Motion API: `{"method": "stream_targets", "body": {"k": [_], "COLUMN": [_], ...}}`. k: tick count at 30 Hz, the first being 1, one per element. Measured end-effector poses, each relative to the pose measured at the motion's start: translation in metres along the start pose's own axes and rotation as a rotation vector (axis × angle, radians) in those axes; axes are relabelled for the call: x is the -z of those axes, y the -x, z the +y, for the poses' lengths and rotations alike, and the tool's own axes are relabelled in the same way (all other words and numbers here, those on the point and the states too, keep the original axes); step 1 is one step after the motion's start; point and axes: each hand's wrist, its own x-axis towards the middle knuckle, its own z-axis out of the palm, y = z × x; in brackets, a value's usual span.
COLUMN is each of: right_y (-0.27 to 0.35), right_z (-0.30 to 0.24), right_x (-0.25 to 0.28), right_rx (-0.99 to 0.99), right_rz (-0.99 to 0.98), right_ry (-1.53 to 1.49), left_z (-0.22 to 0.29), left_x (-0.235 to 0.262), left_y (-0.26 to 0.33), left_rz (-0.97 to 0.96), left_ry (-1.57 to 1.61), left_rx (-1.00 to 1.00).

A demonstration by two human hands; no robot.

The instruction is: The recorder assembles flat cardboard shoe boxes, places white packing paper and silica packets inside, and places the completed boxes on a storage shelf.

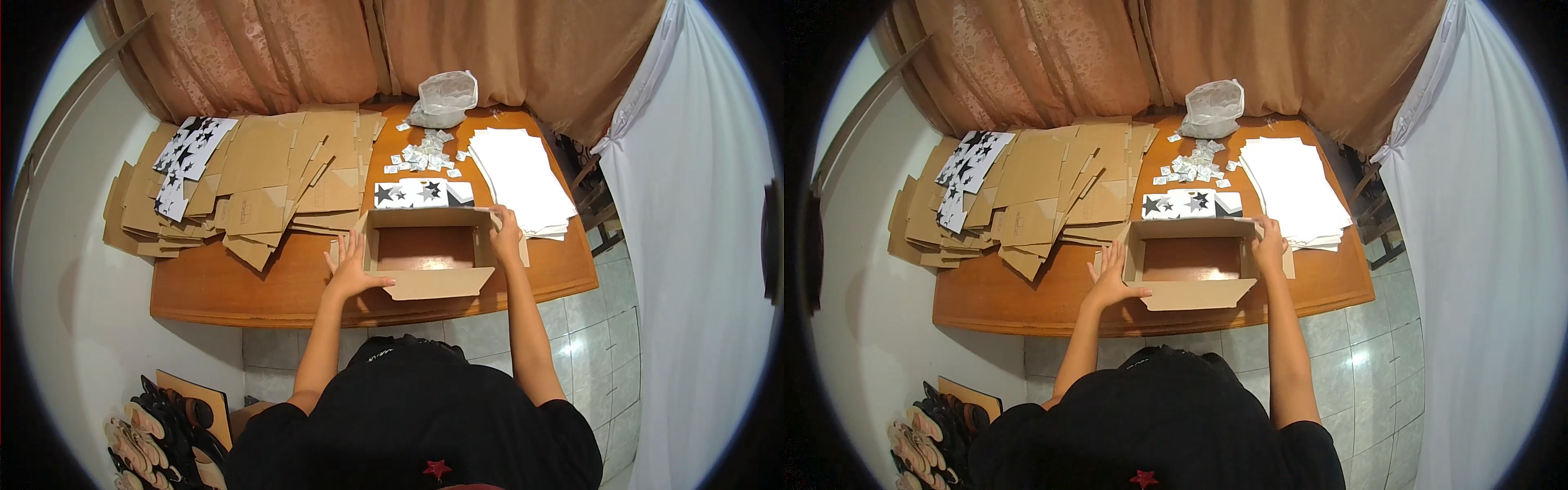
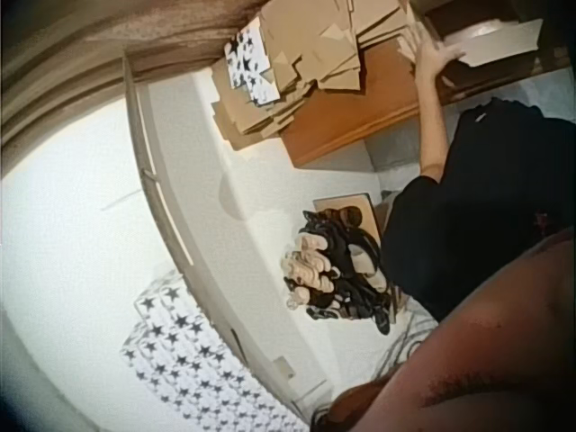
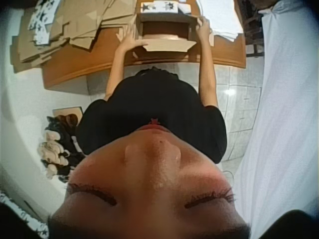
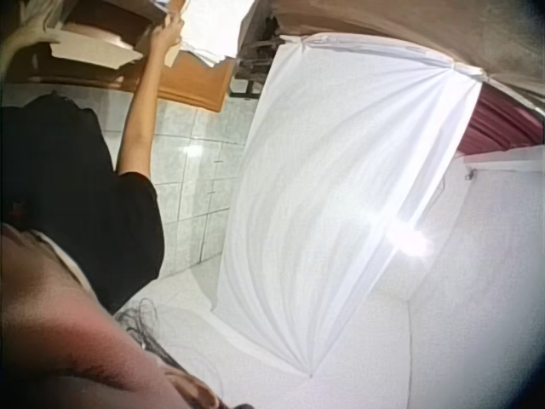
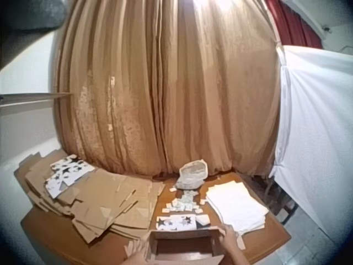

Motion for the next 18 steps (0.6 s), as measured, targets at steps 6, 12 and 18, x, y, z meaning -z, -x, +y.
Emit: {"method": "stream_targets", "body": {"k": [6,12,18], "right_y": [0.016,0.033,0.041], "right_z": [-0.001,-0.02,-0.005], "right_x": [0.011,0.024,0.019], "right_rx": [0.188,0.244,0.22], "right_rz": [-0.066,-0.102,-0.123], "right_ry": [0.018,0.336,0.459], "left_z": [0.002,0.013,0.062], "left_x": [-0.001,0.006,-0.008], "left_y": [0.002,-0.023,-0.038], "left_rz": [0.119,-0.069,-0.35], "left_ry": [0.11,-0.028,-0.111], "left_rx": [-0.067,-0.212,-0.229]}}
